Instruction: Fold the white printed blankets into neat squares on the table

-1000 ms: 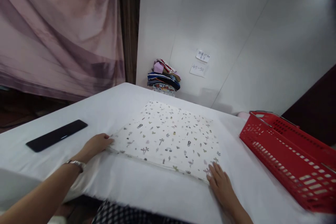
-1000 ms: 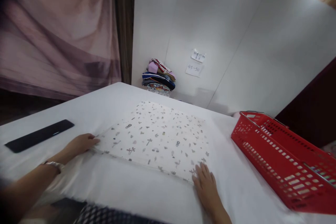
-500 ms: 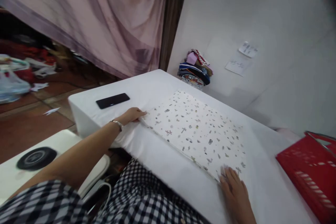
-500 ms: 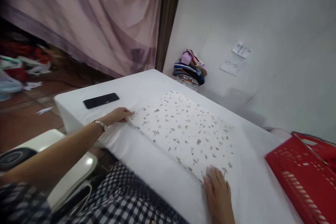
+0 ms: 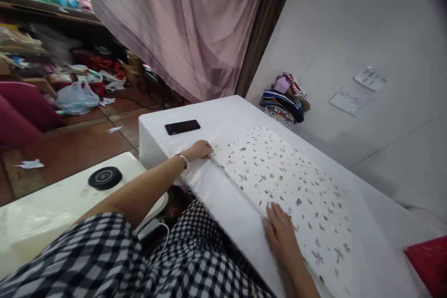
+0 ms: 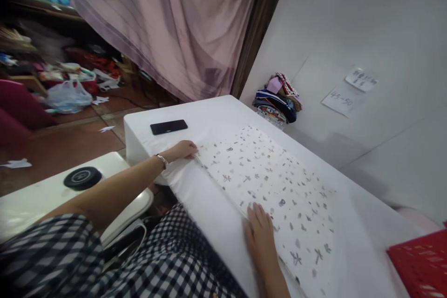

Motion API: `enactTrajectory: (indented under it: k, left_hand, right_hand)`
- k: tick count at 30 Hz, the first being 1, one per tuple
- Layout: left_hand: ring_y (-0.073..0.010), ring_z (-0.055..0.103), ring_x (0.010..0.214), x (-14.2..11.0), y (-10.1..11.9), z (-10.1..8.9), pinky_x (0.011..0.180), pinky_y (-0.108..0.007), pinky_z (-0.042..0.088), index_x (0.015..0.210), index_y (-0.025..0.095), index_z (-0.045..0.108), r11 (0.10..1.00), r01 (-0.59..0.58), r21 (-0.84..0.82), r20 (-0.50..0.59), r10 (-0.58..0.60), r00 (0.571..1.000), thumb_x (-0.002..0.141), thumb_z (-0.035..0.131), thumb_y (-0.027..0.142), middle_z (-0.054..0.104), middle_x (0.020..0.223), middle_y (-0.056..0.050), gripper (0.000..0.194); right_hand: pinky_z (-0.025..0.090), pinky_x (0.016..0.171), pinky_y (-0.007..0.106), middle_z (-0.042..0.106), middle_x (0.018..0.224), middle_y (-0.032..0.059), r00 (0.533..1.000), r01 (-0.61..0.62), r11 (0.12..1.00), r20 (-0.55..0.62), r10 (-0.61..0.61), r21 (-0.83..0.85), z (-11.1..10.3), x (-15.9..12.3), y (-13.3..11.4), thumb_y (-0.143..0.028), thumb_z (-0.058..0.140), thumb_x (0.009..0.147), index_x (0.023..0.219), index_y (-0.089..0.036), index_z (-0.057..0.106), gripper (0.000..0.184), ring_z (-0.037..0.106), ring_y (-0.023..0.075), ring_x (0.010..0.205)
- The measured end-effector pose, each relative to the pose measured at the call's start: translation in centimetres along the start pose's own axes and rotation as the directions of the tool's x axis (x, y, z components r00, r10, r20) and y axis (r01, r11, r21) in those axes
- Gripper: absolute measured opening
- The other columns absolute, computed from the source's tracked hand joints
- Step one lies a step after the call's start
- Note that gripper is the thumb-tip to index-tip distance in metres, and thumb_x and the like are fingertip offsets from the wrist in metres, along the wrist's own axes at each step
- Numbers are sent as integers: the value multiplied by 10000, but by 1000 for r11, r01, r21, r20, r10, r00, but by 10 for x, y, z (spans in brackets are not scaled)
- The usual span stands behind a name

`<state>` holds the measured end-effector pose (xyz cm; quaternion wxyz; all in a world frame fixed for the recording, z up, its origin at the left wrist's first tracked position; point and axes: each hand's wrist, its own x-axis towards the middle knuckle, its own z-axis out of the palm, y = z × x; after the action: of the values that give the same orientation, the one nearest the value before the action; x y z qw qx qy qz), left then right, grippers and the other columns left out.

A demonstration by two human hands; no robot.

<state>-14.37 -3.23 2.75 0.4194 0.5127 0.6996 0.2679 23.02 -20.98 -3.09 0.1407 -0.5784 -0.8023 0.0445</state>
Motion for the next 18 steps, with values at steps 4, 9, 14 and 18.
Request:
enactTrajectory:
  k: [4,9,14,18]
  left_hand:
    - [-147,606,581,1,-6,1,568,-234,464,915,112,606,998,-47,44,-38,49,998,700,611,256,655,697,-63,259]
    - [-134,555,525,-3,-12,-3,548,-241,426,848,136,634,983,-136,124,-132,152,980,764,529,351,613,592,-24,253]
    - [-153,593,702,-19,-17,-4,670,-247,451,881,154,649,959,-240,149,-177,264,948,747,518,237,663,778,-38,205]
    - [-157,576,804,-28,-24,-1,776,-275,455,933,170,661,886,-394,245,-147,435,888,727,480,152,641,988,-53,275]
  right_hand:
    - [329,1044,483,449,1382,81,995,91,996,-49,-90,5,6,15,-13,-361,402,906,1273,-227,529,410,398,255,1281]
    - [386,1000,474,527,1304,106,984,141,990,-115,-138,21,6,29,-21,-360,420,900,1207,-200,581,381,465,266,1217]
    - [442,929,421,608,1153,99,979,146,987,-153,-135,62,3,48,-29,-300,429,892,1103,-200,634,311,542,237,1068]
    - [466,815,373,614,996,74,975,159,984,-170,-145,73,3,61,-38,-285,451,882,1049,-225,644,262,551,213,922]
